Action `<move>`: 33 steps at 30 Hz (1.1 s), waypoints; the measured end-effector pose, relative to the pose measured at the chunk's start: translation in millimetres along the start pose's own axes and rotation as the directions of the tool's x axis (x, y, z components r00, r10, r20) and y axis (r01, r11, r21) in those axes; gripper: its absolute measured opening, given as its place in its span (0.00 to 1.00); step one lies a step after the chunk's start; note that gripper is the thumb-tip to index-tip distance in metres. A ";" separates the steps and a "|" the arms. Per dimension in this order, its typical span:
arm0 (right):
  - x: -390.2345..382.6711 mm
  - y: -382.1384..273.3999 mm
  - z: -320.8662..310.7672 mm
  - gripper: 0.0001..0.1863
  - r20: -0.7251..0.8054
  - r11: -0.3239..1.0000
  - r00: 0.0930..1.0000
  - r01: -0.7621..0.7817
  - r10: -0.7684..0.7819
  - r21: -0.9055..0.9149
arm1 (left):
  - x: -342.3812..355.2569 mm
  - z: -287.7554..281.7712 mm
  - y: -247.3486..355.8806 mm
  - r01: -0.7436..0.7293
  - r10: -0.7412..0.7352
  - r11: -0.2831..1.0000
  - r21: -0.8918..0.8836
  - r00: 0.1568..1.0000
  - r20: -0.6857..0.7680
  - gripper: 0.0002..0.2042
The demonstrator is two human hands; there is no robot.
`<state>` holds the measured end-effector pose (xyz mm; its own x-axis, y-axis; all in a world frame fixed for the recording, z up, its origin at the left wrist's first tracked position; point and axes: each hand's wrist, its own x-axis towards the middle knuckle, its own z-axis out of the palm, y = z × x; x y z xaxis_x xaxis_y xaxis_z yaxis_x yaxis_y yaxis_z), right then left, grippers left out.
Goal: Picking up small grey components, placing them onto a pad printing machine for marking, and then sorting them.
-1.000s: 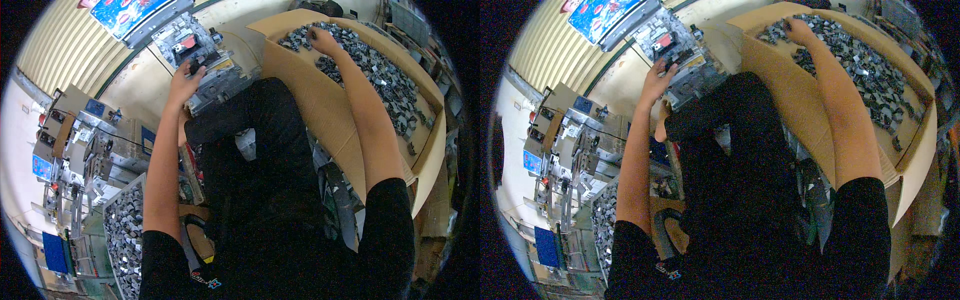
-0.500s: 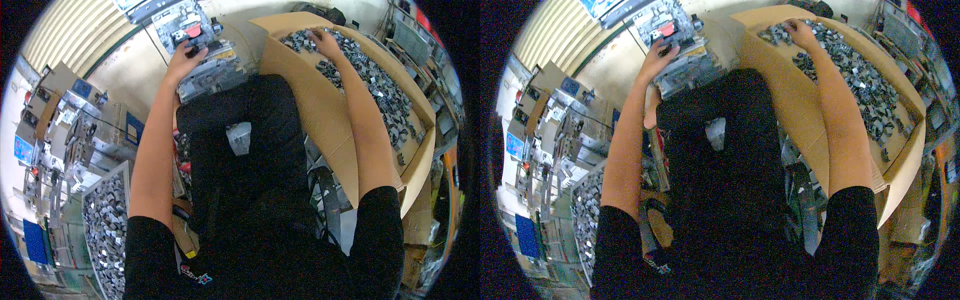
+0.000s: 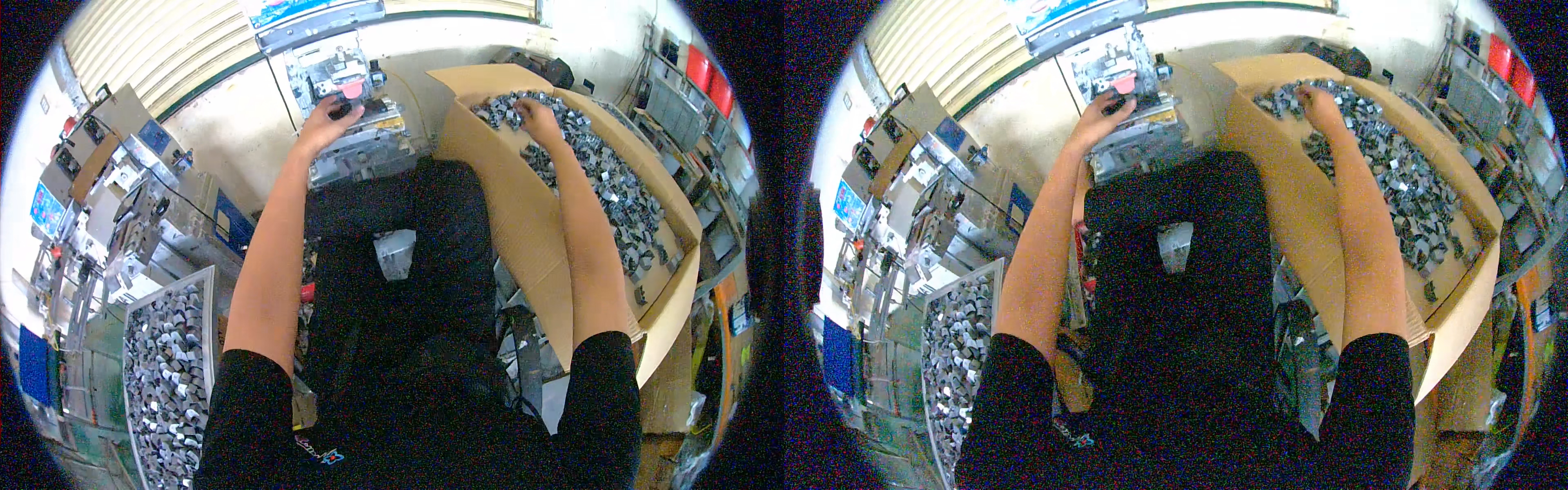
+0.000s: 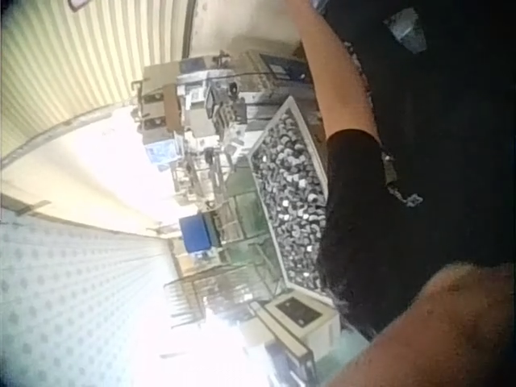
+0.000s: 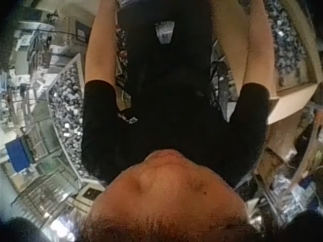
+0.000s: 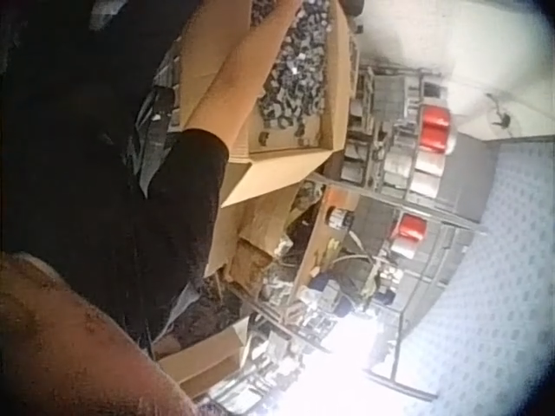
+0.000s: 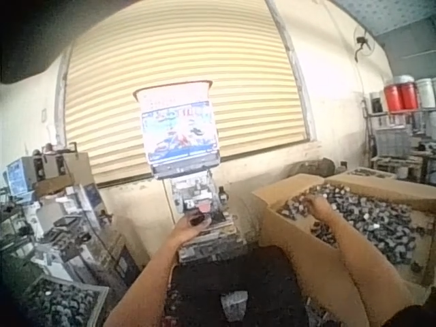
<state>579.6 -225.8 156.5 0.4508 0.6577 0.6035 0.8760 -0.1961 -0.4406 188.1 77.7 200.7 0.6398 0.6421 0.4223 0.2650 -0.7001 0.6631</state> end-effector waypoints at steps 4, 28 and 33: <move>0.3 -1.9 -3.4 0.12 -0.175 0.981 0.983 0.015 -0.049 -0.191 | 1.2 -1.6 7.3 -0.029 0.038 0.995 -0.092 0.994 0.100 0.42; 2.9 -20.6 -17.5 0.19 -0.392 0.977 0.917 -0.011 -0.074 -0.211 | 1.1 6.2 5.1 -0.024 0.024 0.987 0.156 1.000 0.001 0.33; 26.4 -80.1 -5.8 0.14 -0.311 0.987 0.948 0.111 -0.070 0.115 | 4.8 12.1 -7.8 -0.041 0.048 0.993 0.114 0.997 -0.054 0.35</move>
<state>522.3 -196.9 211.6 0.4190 0.4111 0.8096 0.8950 -0.0368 -0.4445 197.8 82.5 190.0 0.6115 0.6242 0.4863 0.3191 -0.7569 0.5703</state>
